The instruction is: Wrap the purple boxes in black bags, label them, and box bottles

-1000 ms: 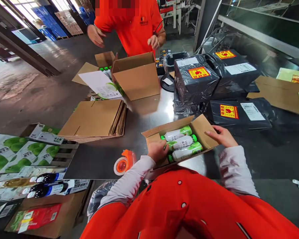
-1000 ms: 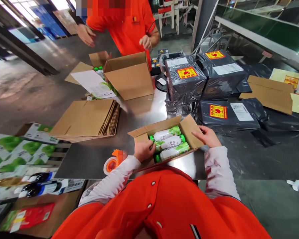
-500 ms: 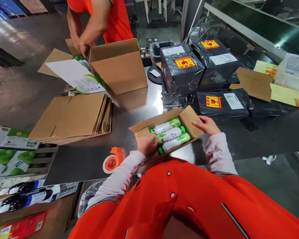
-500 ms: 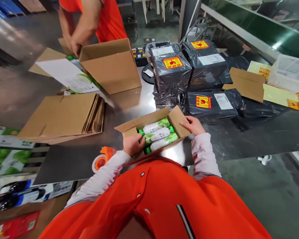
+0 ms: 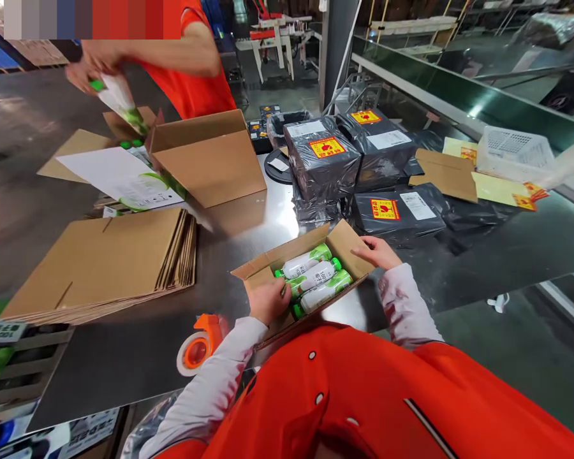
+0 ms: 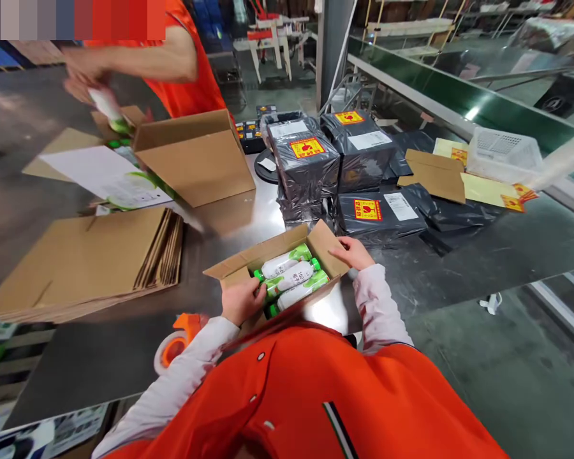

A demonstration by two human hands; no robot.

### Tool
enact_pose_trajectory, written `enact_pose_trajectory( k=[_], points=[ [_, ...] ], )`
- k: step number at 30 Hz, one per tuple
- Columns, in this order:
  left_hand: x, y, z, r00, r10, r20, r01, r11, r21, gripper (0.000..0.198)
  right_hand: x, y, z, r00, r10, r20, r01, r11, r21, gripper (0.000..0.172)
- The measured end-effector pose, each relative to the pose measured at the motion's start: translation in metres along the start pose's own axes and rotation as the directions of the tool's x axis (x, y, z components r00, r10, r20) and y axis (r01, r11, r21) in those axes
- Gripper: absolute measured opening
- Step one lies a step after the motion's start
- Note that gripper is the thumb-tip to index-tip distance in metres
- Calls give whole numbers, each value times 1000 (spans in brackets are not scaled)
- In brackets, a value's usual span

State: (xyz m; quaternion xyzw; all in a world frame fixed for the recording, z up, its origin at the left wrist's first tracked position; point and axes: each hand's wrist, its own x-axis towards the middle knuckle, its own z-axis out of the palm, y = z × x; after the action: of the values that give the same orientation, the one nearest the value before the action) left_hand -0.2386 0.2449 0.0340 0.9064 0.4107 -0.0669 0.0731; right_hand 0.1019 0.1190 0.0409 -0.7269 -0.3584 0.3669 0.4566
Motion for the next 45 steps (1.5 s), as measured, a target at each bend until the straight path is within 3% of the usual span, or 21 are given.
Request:
enact_pose_trajectory(
  k=[10, 23, 33, 45],
  points=[
    [-1, 6, -8, 995, -47, 84, 45, 999, 20, 44, -6, -3, 0, 998, -46, -33, 46, 999, -10, 69],
    [0, 3, 2, 998, -31, -51, 31, 1000, 4, 42, -5, -4, -2, 997, -41, -60, 41, 999, -6, 78],
    [-3, 5, -5, 998, -60, -23, 61, 998, 27, 42, -7, -3, 1, 997, -51, -61, 53, 998, 35, 74],
    [-2, 4, 1, 998, -28, -62, 28, 1000, -2, 40, -7, -2, -3, 996, -48, -80, 48, 999, -3, 74]
  ],
)
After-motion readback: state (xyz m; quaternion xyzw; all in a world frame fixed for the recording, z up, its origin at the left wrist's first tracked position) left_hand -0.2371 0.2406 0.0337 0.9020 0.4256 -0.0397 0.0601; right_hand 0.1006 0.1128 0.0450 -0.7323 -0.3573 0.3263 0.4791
